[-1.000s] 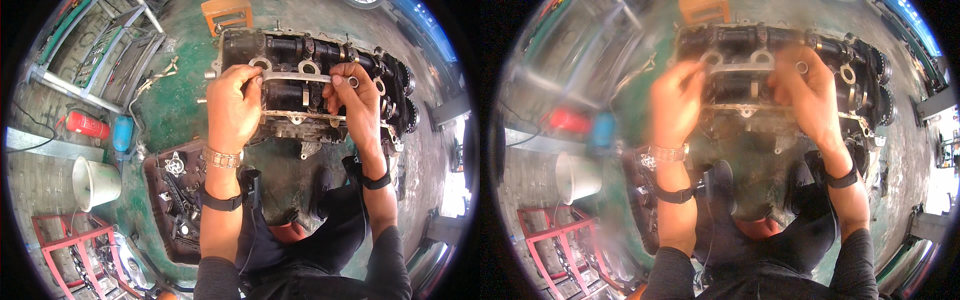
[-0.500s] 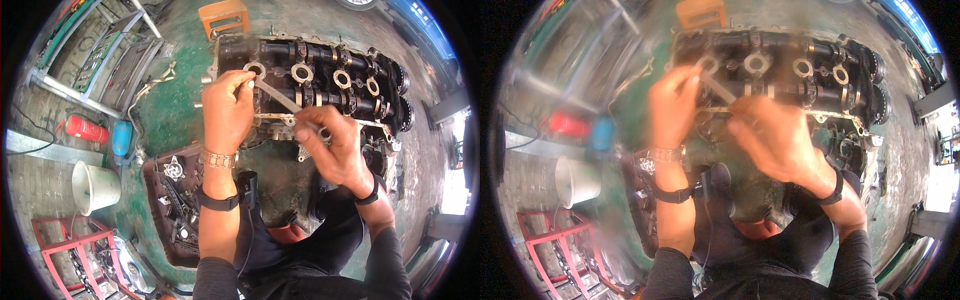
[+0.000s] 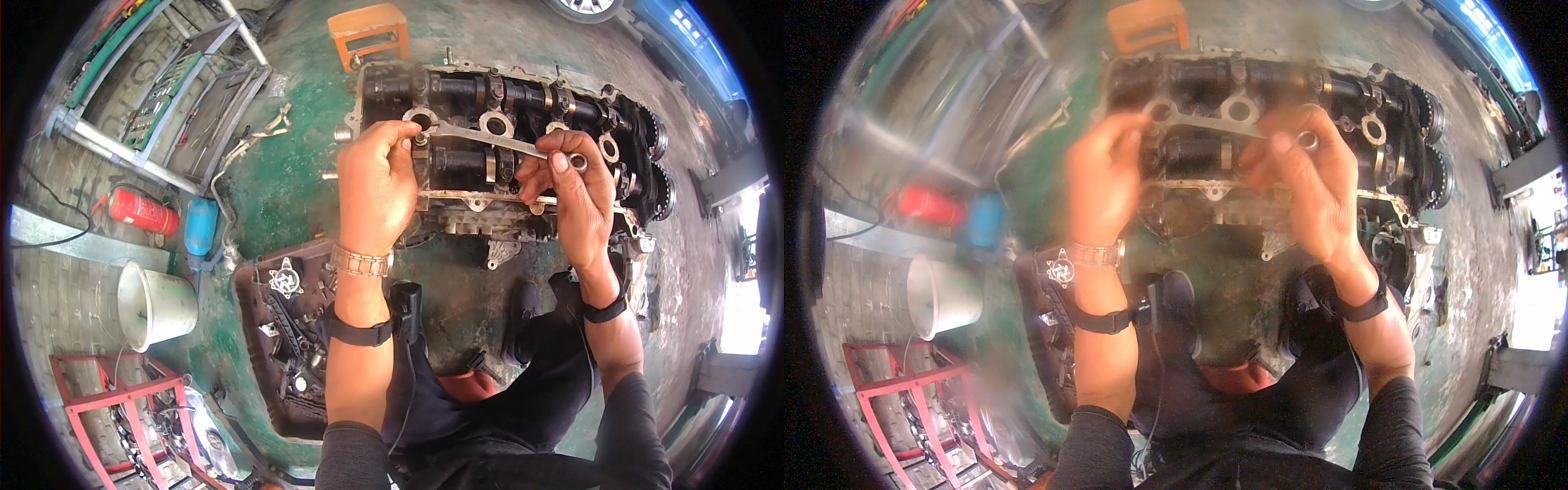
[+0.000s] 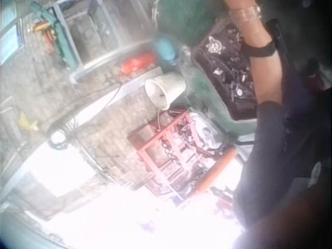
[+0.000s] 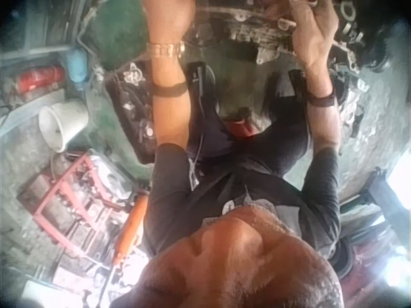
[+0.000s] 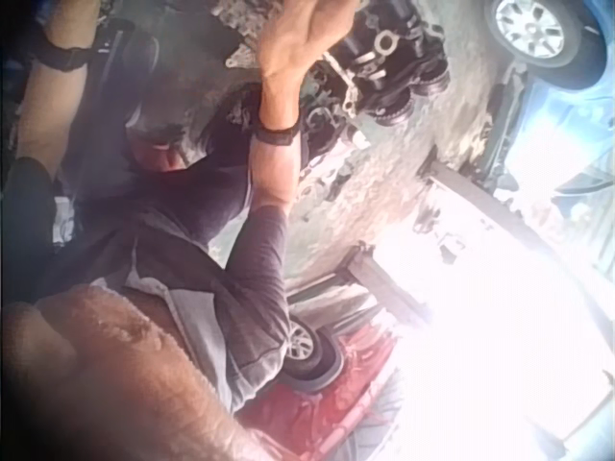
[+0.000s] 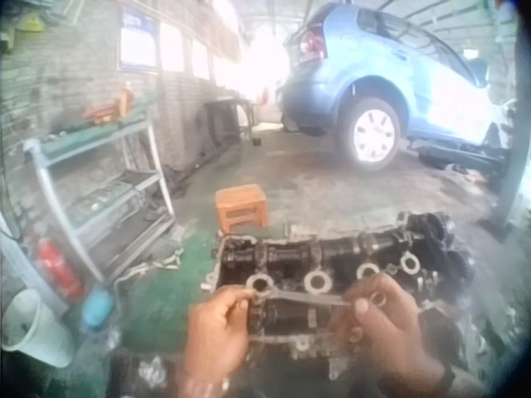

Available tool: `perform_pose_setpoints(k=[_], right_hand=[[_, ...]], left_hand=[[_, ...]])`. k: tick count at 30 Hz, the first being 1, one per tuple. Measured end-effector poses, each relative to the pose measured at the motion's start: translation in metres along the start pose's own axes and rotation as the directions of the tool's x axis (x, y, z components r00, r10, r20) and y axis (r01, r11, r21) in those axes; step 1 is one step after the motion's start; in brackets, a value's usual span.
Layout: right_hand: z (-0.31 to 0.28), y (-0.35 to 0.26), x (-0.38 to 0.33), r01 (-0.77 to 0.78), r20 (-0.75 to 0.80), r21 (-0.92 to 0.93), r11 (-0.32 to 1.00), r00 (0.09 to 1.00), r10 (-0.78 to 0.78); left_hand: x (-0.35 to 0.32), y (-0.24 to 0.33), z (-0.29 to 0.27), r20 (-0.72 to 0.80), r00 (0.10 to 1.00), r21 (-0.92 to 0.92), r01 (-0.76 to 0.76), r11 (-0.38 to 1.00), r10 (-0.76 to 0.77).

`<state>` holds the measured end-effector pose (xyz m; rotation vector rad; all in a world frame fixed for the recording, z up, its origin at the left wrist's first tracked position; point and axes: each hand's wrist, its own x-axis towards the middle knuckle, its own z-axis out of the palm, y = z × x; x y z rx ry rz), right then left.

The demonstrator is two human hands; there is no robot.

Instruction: The person uses a wrench to loosen and remove bolts from a camshaft cap within an engine block, repeatedly fitting the wrench onto the bolts and turning them.

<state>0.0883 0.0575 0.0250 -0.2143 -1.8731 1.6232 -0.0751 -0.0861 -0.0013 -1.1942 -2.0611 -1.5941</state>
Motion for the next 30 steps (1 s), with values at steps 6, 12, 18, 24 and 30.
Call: perform_pose_setpoints(k=[6, 12, 18, 24, 30], right_hand=[[-0.004, 0.012, 0.005, -0.048, -0.010, 0.052, 0.997, 0.999, 0.049], [-0.006, 0.012, 0.006, -0.034, -0.021, 0.053, 0.998, 0.999, 0.035], [-0.002, 0.012, 0.004, -0.064, -0.002, 0.080, 0.995, 0.998, 0.065], [0.000, 0.011, -0.001, -0.096, -0.004, 0.139, 0.986, 0.995, 0.097], [0.010, 0.006, -0.010, -0.050, 0.010, 0.161, 0.986, 0.999, 0.049]], left_hand=[[0.000, -0.004, 0.001, -0.007, 1.000, 0.001, -0.008, 1.000, 0.008], [0.000, 0.002, 0.000, 0.004, 1.000, -0.016, 0.031, 0.999, -0.031], [0.000, 0.001, -0.001, -0.004, 1.000, -0.010, 0.017, 1.000, -0.017], [0.000, 0.000, -0.001, -0.003, 1.000, -0.020, 0.006, 1.000, -0.006], [-0.001, -0.001, -0.001, 0.003, 1.000, -0.033, 0.012, 0.999, -0.012]])
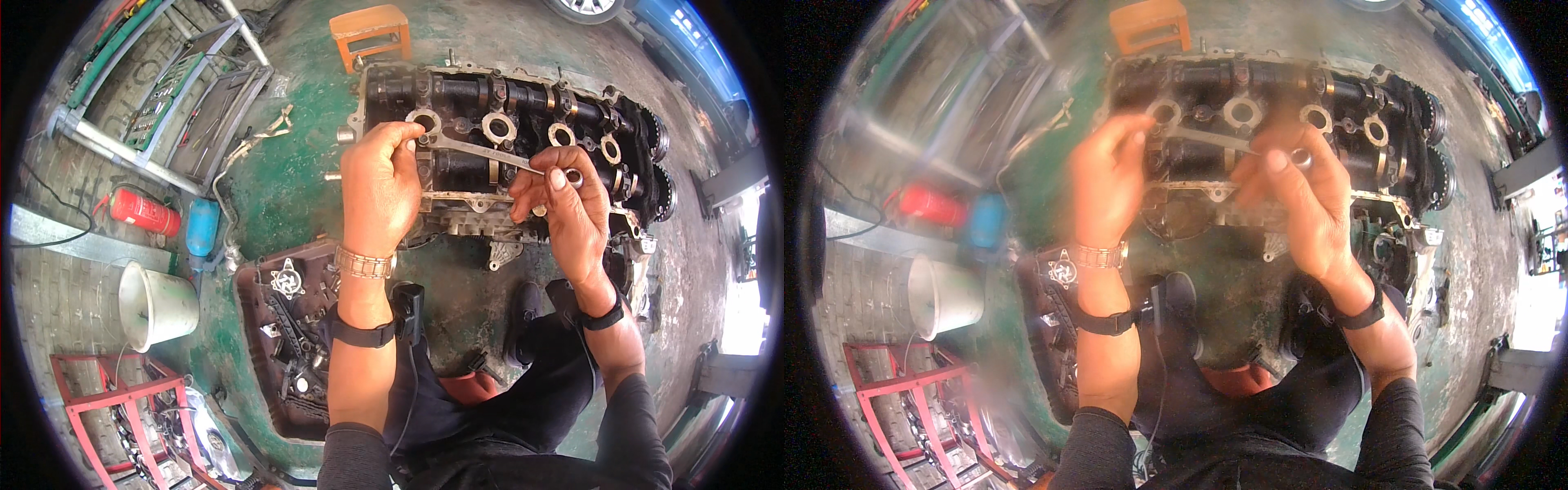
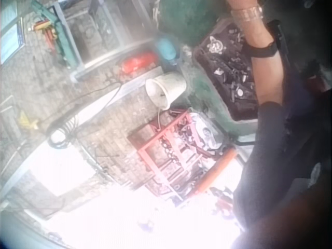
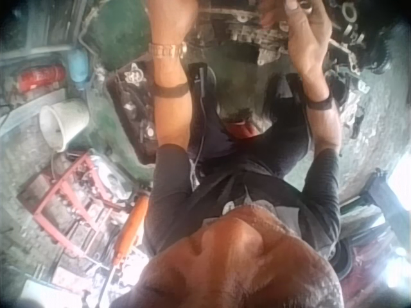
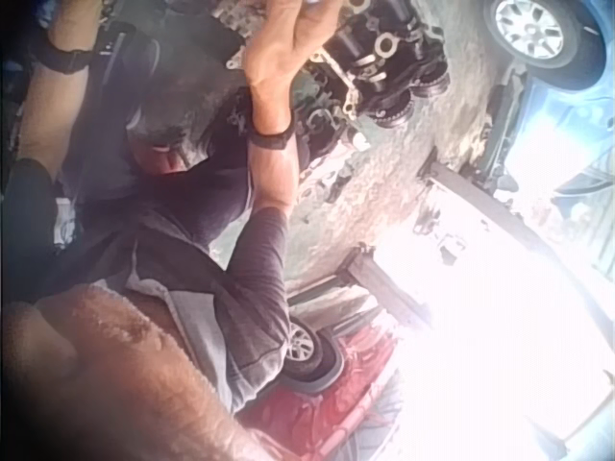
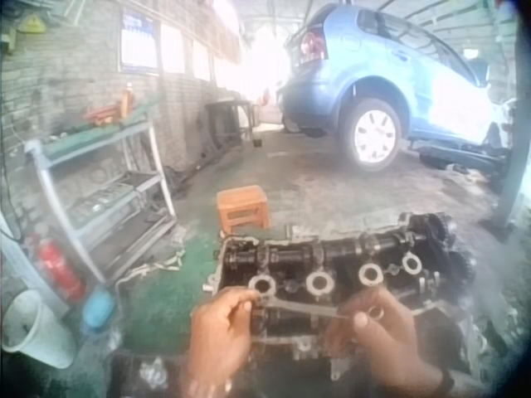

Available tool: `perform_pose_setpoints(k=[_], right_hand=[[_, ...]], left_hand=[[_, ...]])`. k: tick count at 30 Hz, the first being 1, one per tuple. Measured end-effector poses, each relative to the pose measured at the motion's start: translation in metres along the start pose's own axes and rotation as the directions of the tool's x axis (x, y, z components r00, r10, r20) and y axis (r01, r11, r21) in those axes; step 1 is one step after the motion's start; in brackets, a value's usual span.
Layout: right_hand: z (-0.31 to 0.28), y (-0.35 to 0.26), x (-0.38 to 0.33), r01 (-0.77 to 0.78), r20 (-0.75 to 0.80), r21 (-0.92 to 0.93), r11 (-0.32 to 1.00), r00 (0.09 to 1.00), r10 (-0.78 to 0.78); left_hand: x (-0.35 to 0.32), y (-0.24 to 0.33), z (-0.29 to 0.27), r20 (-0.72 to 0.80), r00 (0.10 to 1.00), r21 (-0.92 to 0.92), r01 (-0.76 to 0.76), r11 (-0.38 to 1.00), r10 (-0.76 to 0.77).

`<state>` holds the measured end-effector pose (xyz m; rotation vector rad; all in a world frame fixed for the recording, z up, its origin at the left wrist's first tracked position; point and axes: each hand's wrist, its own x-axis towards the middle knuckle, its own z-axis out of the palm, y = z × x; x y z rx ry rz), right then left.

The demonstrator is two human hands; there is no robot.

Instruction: The person uses a wrench to loosen and remove bolts from a camshaft cap within an engine block, repeatedly fitting the wrench onto the bolts and turning them.

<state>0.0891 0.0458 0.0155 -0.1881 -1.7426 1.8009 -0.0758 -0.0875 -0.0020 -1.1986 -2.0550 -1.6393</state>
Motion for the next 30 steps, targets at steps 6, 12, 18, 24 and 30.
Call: perform_pose_setpoints(k=[6, 12, 18, 24, 30], right_hand=[[-0.004, 0.001, 0.002, 0.020, 0.008, 0.017, 1.000, 1.000, -0.021], [-0.009, 0.003, 0.005, 0.054, 0.045, -0.054, 0.997, 0.998, -0.051], [-0.010, 0.002, 0.011, 0.075, 0.040, -0.109, 0.991, 0.997, -0.071], [-0.010, -0.007, 0.020, -0.017, 0.006, -0.130, 0.991, 1.000, 0.018], [-0.016, -0.012, 0.040, -0.008, 0.016, -0.177, 0.984, 1.000, 0.011]], left_hand=[[0.000, 0.001, 0.001, -0.007, 1.000, -0.009, 0.004, 1.000, -0.004], [0.000, 0.000, 0.002, -0.014, 1.000, -0.006, -0.005, 1.000, 0.005], [0.000, 0.001, 0.000, 0.001, 1.000, 0.014, 0.011, 1.000, -0.011], [0.001, 0.005, 0.003, -0.023, 0.998, -0.018, 0.050, 0.999, -0.050], [0.001, 0.000, 0.004, -0.044, 0.999, -0.019, -0.010, 1.000, 0.009]])
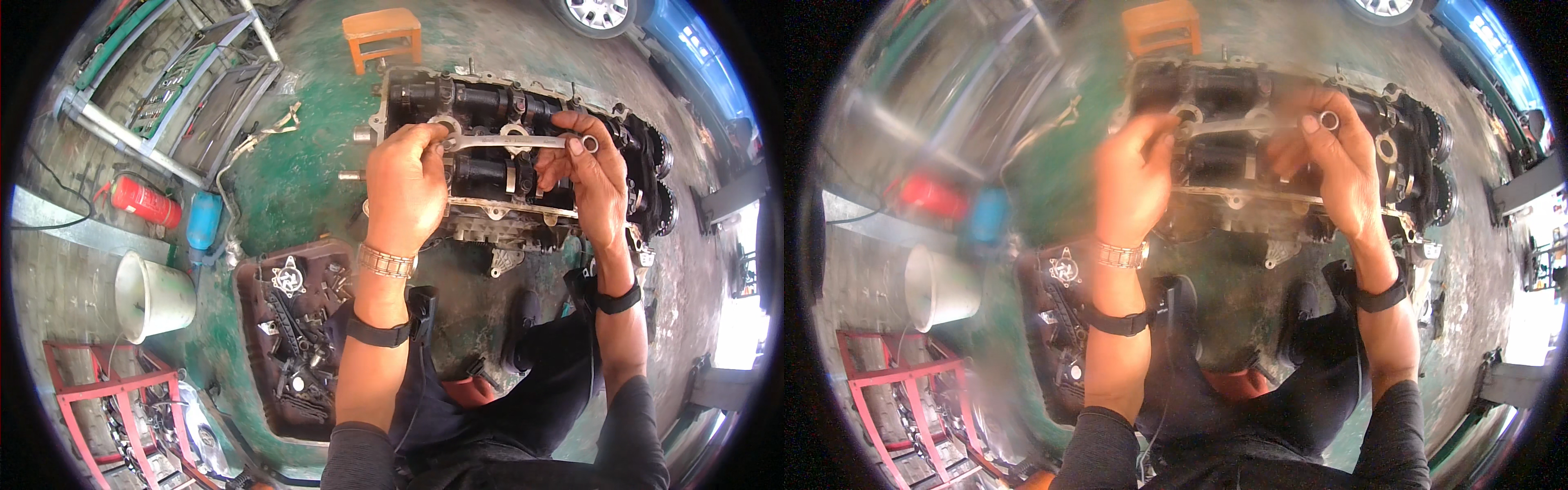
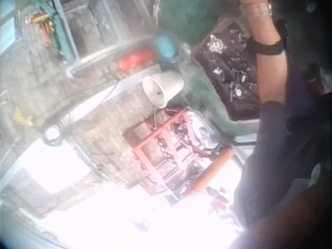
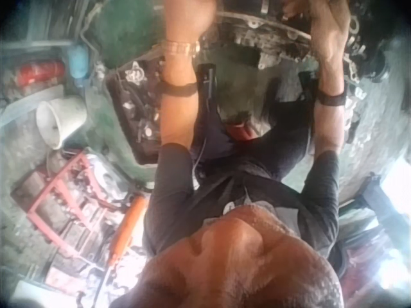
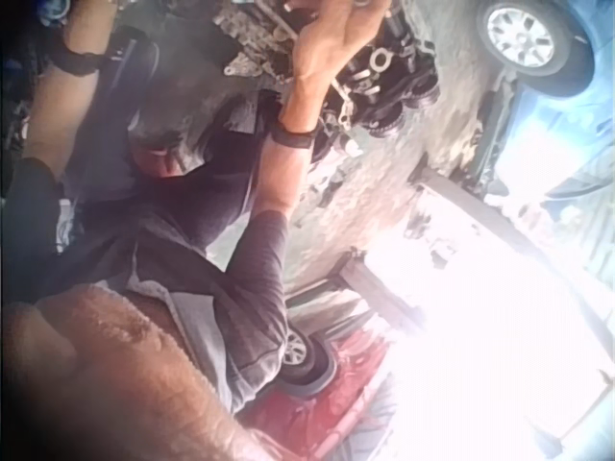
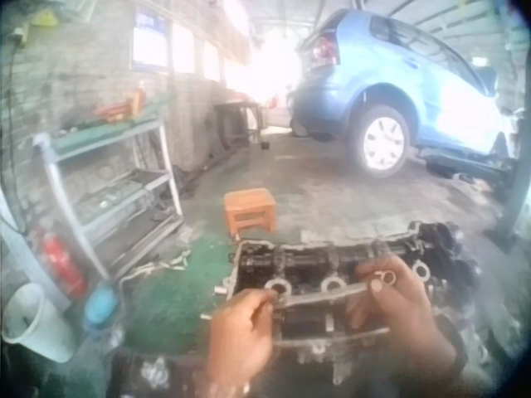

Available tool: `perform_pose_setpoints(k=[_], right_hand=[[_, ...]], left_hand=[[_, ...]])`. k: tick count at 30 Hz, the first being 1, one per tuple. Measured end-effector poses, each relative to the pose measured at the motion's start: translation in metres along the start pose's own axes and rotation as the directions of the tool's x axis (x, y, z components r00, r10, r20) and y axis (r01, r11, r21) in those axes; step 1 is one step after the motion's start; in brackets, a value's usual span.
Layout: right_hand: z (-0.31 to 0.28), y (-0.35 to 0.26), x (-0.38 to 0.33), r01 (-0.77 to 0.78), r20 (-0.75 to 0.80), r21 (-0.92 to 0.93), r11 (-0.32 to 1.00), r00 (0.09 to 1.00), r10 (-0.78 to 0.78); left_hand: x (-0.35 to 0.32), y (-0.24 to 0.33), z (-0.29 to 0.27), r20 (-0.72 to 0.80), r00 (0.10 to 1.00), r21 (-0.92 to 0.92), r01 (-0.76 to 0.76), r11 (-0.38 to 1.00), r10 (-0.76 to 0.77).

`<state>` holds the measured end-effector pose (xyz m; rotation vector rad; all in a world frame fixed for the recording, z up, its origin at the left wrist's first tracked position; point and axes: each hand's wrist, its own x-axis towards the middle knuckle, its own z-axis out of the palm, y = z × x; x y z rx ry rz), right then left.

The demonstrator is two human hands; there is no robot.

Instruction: The person uses a wrench to loosen and remove bolts from a camshaft cap within an engine block, repeatedly fitting the wrench onto the bolts and turning them.

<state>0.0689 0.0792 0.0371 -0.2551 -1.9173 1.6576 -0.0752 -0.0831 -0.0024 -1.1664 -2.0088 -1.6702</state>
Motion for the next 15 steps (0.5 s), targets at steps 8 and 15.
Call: perform_pose_setpoints(k=[8, 15], right_hand=[[-0.003, -0.005, 0.024, -0.013, 0.066, -0.148, 0.989, 0.998, 0.023], [0.003, -0.003, 0.024, -0.121, -0.105, -0.091, 0.988, 0.988, 0.111]], left_hand=[[0.000, 0.001, 0.000, 0.091, 0.986, 0.051, 0.138, 0.989, -0.142], [-0.001, -0.002, 0.002, 0.062, 0.988, 0.036, 0.139, 0.990, -0.141]])
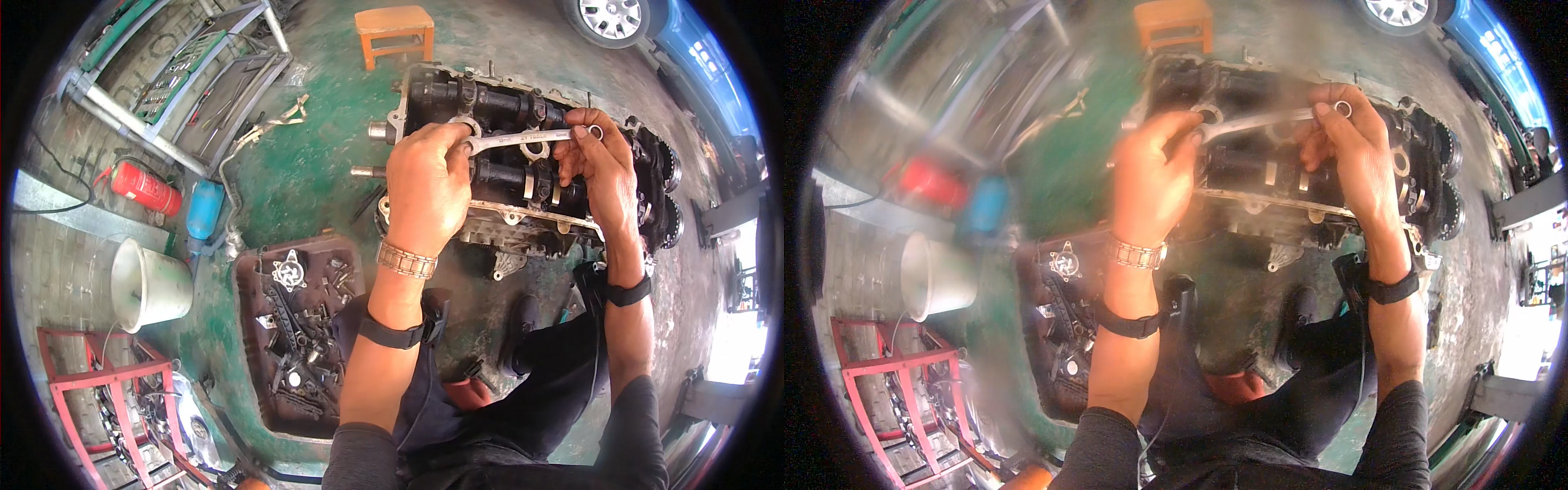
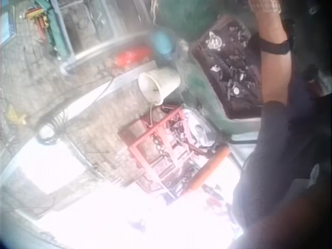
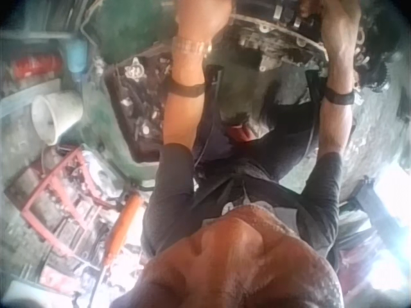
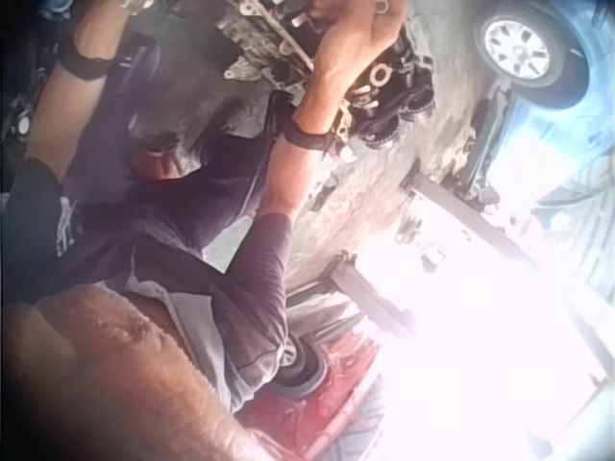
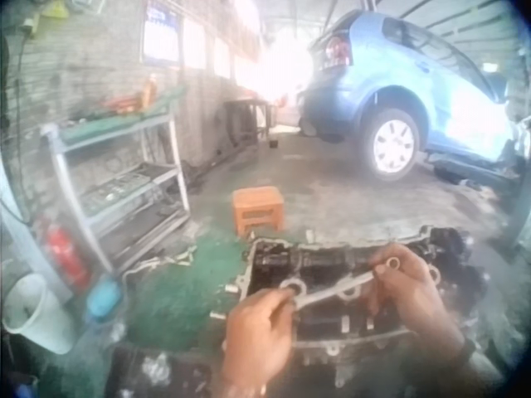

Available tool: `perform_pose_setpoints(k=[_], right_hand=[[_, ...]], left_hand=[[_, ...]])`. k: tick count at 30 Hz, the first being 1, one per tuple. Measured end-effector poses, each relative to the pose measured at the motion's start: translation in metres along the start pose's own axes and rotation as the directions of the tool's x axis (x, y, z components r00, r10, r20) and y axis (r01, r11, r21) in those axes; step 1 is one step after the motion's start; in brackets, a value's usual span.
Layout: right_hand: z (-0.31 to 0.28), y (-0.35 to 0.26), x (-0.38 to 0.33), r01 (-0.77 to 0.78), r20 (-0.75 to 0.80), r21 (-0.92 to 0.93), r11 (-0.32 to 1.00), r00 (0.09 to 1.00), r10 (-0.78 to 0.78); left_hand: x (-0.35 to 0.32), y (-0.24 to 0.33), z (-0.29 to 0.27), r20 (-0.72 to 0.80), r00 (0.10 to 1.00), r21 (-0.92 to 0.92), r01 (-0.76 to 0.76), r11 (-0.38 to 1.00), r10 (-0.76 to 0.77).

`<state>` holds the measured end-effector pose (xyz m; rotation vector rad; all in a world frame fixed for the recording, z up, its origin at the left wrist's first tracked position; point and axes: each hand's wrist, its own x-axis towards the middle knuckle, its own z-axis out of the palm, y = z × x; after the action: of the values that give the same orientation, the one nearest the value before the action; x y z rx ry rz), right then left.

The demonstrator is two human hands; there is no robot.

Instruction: The person uses a wrench to loosen and remove bolts from a camshaft cap within an engine block, repeatedly fitting the wrench onto the bolts and turning them.

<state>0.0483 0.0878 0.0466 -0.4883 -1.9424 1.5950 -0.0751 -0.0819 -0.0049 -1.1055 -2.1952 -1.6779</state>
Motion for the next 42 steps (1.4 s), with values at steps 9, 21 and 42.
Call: perform_pose_setpoints(k=[9, 21, 42], right_hand=[[-0.002, 0.010, -0.002, -0.007, -0.019, 0.038, 0.999, 1.000, 0.008], [-0.002, 0.019, -0.047, 0.181, 0.089, -0.105, 0.978, 0.981, -0.172], [0.017, -0.008, -0.065, 0.712, 0.434, -0.159, 0.684, 0.673, -0.599]], left_hand=[[0.001, 0.002, 0.000, -0.005, 1.000, 0.029, 0.023, 0.999, -0.023], [0.003, 0.003, 0.000, -0.069, 0.991, -0.007, -0.112, 0.994, 0.111], [0.000, 0.001, -0.005, -0.054, 0.991, -0.016, -0.123, 0.992, 0.122]])
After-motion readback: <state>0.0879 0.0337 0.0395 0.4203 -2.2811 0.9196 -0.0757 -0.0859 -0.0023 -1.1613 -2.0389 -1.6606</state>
